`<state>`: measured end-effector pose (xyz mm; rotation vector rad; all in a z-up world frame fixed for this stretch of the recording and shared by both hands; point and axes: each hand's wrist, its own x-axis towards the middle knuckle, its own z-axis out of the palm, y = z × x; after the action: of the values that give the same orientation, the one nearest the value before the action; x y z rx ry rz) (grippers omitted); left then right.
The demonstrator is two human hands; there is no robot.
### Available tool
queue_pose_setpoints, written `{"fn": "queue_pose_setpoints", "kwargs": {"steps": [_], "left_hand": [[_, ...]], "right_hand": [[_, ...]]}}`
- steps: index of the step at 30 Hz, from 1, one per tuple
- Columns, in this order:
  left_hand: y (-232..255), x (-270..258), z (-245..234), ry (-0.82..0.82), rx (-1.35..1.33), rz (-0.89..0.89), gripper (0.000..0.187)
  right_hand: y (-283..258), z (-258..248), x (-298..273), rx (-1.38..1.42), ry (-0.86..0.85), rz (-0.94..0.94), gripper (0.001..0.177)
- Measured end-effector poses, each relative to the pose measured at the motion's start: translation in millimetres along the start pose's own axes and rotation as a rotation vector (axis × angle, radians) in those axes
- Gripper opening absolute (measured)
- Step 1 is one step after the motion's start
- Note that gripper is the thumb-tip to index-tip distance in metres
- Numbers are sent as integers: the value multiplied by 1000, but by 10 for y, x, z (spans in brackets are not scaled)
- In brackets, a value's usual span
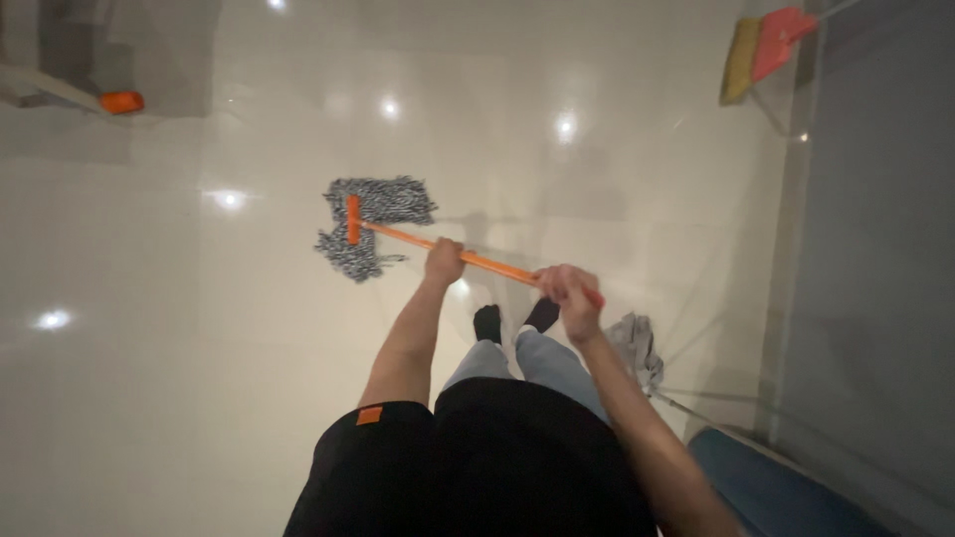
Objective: The person mops the floor using a mop, pushing and pulling it across the tiles in a large open area.
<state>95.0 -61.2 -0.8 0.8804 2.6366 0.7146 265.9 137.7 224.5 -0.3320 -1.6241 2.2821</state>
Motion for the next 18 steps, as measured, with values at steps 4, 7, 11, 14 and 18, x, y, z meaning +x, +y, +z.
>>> {"fn": "queue_pose_setpoints", "kwargs": {"steps": [4, 7, 11, 14, 18], "left_hand": [[-65, -86, -1, -68, 60, -210, 40], [203, -21, 108, -135, 59, -89, 55], [985, 18, 466, 10, -117, 107, 54], [1705, 17, 780, -96, -170, 131, 56], [2581, -123, 1036, -154, -374, 211, 53]], "right_hand": [[21, 107, -61, 46, 11, 11, 48], [-245, -72, -193, -21, 137, 66, 51], [-792, -502, -420, -60, 258, -108, 51], [-1334, -815, -661, -137, 305, -164, 47], [-1949, -836, -1104, -234, 328, -247, 48]]}}
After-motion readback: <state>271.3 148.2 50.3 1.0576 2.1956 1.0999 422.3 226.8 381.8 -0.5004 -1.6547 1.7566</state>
